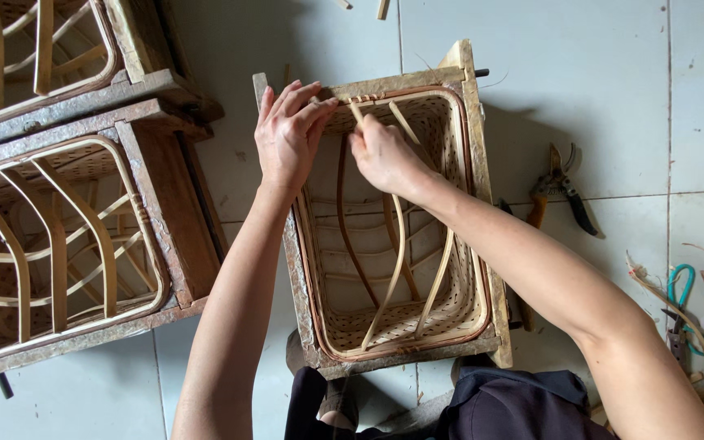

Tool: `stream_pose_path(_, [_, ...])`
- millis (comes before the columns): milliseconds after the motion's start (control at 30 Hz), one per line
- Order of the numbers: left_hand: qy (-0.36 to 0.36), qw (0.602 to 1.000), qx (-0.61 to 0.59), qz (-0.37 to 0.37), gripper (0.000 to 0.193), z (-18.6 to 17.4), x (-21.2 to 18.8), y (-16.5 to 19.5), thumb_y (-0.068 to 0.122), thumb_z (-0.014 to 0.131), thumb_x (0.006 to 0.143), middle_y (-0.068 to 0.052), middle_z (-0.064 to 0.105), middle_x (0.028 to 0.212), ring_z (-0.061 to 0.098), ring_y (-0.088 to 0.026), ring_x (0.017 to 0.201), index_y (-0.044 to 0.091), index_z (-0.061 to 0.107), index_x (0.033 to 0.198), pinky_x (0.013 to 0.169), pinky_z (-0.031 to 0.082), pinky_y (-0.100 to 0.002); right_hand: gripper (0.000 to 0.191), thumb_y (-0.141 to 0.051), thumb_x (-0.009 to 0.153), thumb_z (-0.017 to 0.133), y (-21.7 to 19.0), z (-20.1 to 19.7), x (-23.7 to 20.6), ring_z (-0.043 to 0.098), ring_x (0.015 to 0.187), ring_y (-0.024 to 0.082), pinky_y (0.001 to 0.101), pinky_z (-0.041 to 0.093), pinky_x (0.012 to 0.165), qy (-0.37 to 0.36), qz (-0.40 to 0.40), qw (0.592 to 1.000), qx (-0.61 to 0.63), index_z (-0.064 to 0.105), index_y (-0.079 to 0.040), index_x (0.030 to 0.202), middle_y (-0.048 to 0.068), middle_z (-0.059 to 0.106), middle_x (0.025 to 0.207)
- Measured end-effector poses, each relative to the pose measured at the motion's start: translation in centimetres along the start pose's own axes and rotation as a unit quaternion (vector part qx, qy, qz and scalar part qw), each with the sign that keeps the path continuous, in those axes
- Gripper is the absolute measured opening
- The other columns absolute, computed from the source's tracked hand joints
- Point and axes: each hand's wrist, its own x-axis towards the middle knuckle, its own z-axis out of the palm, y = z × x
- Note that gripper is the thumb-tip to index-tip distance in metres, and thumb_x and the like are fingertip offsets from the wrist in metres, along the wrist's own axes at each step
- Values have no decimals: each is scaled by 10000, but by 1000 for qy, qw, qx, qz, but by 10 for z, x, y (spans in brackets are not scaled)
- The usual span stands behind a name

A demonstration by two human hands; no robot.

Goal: The person weaves a basket by inserting thin wooden strips into a wooden frame. They use a hammer to secure the strips and pliers to trim excess material. The person works on the basket's edge, ensuring the strips are properly aligned and secured.

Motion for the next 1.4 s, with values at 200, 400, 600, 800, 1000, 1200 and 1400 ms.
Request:
stream_pose_path(200, [0, 1000, 5, -4, 165, -2, 0, 2, 215, 752, 957, -21, 718, 1290, 626, -269, 1281, 248, 819, 1104, 1187, 371, -513, 154, 95, 910, 435, 10, 4, 8, 562, 434, 170, 259, 403, 306, -40, -38, 996, -66, 510, 127, 1040, 186, 616, 670])
stream_pose_path(400, [-8, 1000, 10, -4, 191, -1, -2, 3, 191, 747, 958, -30, 708, 1306, 610, -274, 1299, 242, 816, 1128, 1199, 351, -529, 331, 103, 881, 452, 6, 3, 11, 647, 490, 210, 228, 495, 328, -29, -38, 998, -44, 462, 203, 1196, 219, 632, 724])
stream_pose_path(600, [-19, 1000, 1, 8, 238, -8, -1, 6, 136, 726, 975, -63, 685, 1357, 592, -297, 1337, 223, 797, 1185, 1214, 350, -535, 570, -92, 1005, 593, 4, -19, -26, 704, 766, 259, 329, 559, 630, 18, -128, 983, -131, 364, 105, 1487, 250, 699, 957])
stream_pose_path(800, [-88, 989, 82, 88, 489, -27, -22, 21, 143, 705, 1030, -211, 535, 1542, 507, -397, 1426, 217, 630, 1508, 1209, 358, -567, 379, -217, 1028, 580, 122, -123, -126, 746, 968, 219, 360, 638, 840, 149, -78, 985, -31, 598, -51, 1368, 128, 727, 1155])
stream_pose_path(1000, [-139, 976, 147, 85, 594, -25, -30, 34, 183, 709, 1010, -176, 526, 1591, 459, -385, 1477, 281, 573, 1581, 1230, 356, -582, 346, -49, 937, 651, 279, -100, -217, 671, 1091, 342, 438, 548, 936, 128, 25, 966, -224, 586, 25, 1268, 206, 659, 1214])
stream_pose_path(1200, [-128, 980, 134, 70, 547, -25, -41, 37, 217, 699, 1058, -146, 546, 1600, 472, -363, 1510, 288, 556, 1581, 1272, 362, -573, 395, 42, 773, 636, 318, -56, -276, 668, 1025, 363, 444, 548, 866, 234, 65, 965, -94, 592, -18, 1161, 198, 644, 1124])
stream_pose_path(1400, [-105, 981, 132, 97, 479, -20, -40, 36, 268, 728, 1098, -170, 581, 1537, 495, -351, 1450, 244, 576, 1552, 1240, 418, -613, 451, -134, 801, 804, 339, -64, -350, 645, 1047, 379, 481, 538, 915, 393, 110, 882, -235, 563, -34, 1169, 164, 628, 1113])
